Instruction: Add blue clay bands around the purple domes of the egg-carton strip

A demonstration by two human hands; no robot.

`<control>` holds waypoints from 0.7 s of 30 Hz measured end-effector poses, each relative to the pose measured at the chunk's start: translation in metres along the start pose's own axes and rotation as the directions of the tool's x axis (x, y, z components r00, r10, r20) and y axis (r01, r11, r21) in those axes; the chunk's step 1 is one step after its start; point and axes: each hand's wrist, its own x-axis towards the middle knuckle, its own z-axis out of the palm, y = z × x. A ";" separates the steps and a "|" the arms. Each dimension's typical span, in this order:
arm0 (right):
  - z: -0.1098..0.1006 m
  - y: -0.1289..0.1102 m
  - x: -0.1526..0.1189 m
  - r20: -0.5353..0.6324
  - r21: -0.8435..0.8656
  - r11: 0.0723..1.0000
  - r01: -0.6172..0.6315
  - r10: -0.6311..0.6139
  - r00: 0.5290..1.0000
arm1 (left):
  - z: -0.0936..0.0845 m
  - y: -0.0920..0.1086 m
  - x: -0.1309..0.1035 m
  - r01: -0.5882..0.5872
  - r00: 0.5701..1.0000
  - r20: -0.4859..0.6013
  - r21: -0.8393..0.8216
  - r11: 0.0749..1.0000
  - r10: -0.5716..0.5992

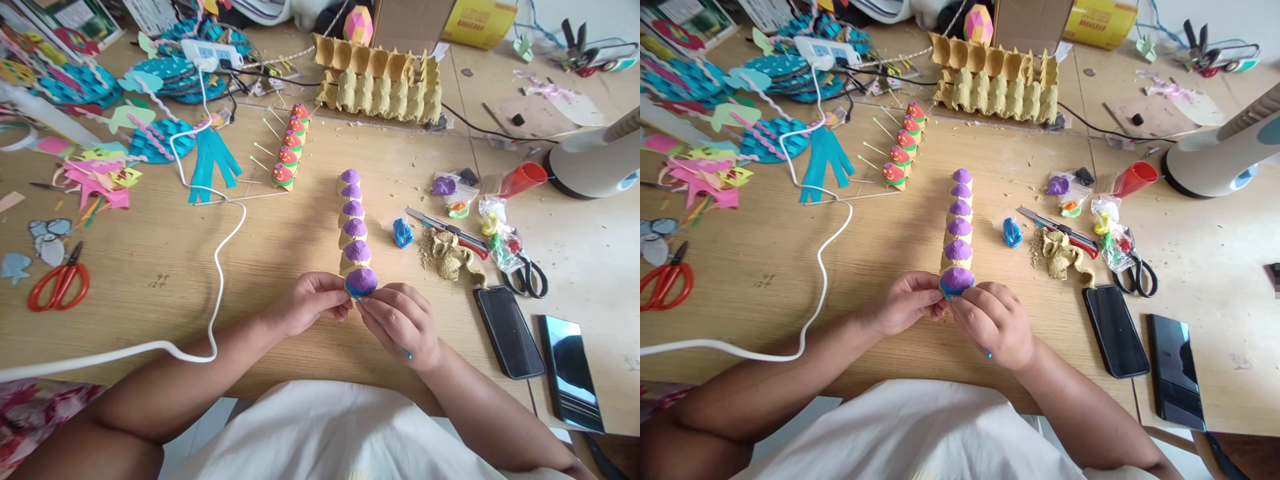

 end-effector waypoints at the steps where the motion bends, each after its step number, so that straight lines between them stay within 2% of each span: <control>1: 0.000 0.000 0.000 0.000 0.002 1.000 0.000 0.000 1.000 | 0.000 0.000 0.000 0.000 1.000 0.006 0.000 1.000 0.000; 21: 0.001 0.000 -0.004 0.007 0.008 1.000 0.017 -0.017 1.000 | 0.000 -0.003 0.001 0.018 0.999 -0.030 0.013 1.000 -0.017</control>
